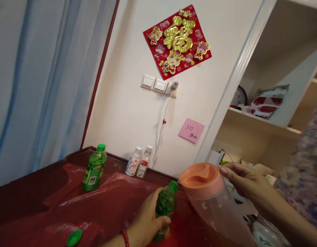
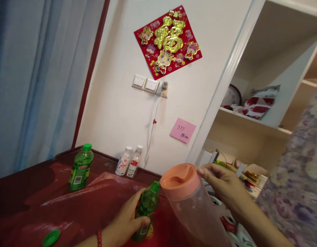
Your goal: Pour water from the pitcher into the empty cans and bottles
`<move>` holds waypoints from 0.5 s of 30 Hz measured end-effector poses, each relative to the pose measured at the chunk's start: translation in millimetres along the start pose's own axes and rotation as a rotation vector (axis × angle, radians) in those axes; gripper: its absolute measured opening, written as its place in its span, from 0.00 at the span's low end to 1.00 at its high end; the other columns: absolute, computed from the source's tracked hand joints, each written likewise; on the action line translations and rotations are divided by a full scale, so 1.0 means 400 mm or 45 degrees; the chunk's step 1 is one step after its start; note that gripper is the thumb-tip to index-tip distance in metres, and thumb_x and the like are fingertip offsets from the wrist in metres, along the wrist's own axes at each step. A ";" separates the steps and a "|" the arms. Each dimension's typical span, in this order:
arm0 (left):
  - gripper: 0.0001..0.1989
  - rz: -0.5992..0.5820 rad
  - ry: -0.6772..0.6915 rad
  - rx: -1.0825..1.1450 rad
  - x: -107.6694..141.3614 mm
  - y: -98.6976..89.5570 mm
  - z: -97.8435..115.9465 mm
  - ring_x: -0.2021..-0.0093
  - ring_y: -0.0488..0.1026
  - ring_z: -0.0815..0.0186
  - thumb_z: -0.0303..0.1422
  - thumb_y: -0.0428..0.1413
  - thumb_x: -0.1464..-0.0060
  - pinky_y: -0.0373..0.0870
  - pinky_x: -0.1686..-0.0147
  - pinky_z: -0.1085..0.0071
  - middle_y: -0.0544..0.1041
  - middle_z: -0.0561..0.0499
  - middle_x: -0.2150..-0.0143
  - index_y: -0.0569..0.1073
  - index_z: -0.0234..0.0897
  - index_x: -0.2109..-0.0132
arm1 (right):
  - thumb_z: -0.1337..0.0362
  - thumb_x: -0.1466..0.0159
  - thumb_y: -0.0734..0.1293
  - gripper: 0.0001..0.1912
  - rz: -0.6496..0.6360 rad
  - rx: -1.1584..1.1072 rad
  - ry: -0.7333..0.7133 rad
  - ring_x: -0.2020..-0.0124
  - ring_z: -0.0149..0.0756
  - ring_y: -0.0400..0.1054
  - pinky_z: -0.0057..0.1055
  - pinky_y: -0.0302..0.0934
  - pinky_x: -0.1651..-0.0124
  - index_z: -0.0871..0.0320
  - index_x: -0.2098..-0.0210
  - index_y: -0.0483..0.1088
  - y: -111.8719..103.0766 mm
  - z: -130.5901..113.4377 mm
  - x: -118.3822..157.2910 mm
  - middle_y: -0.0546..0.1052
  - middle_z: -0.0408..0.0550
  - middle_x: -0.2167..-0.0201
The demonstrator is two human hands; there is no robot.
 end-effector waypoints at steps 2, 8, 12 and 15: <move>0.39 0.001 0.009 -0.009 0.000 0.000 0.002 0.39 0.66 0.56 0.22 0.57 0.61 0.58 0.37 0.61 0.71 0.49 0.39 0.65 0.44 0.38 | 0.33 0.48 0.68 0.32 -0.013 0.020 0.003 0.81 0.26 0.43 0.25 0.37 0.79 0.58 0.67 0.73 0.006 -0.005 -0.002 0.57 0.36 0.83; 0.39 0.012 0.022 -0.037 0.001 -0.001 -0.008 0.39 0.66 0.56 0.22 0.57 0.61 0.59 0.38 0.61 0.71 0.49 0.39 0.65 0.44 0.38 | 0.35 0.46 0.68 0.29 -0.020 0.138 -0.090 0.82 0.26 0.41 0.26 0.34 0.80 0.57 0.70 0.74 -0.005 -0.032 -0.014 0.55 0.36 0.85; 0.41 0.014 -0.019 -0.073 0.003 -0.001 -0.020 0.38 0.65 0.56 0.23 0.57 0.62 0.58 0.37 0.61 0.70 0.48 0.38 0.63 0.44 0.37 | 0.36 0.44 0.67 0.28 -0.064 0.174 -0.110 0.82 0.26 0.42 0.26 0.34 0.80 0.57 0.67 0.76 -0.008 -0.035 -0.028 0.56 0.36 0.84; 0.40 0.022 -0.058 -0.086 0.004 -0.003 -0.016 0.38 0.65 0.56 0.23 0.56 0.62 0.58 0.37 0.62 0.70 0.48 0.38 0.63 0.43 0.37 | 0.35 0.46 0.67 0.29 -0.070 0.191 -0.105 0.82 0.27 0.42 0.25 0.34 0.81 0.57 0.67 0.76 -0.009 -0.038 -0.035 0.52 0.35 0.85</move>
Point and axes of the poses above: each hand's wrist, its own x-axis away from the middle knuckle, its own y-axis out of the palm, z = x × y, the point moved 8 cm from there along -x, towards the middle knuckle
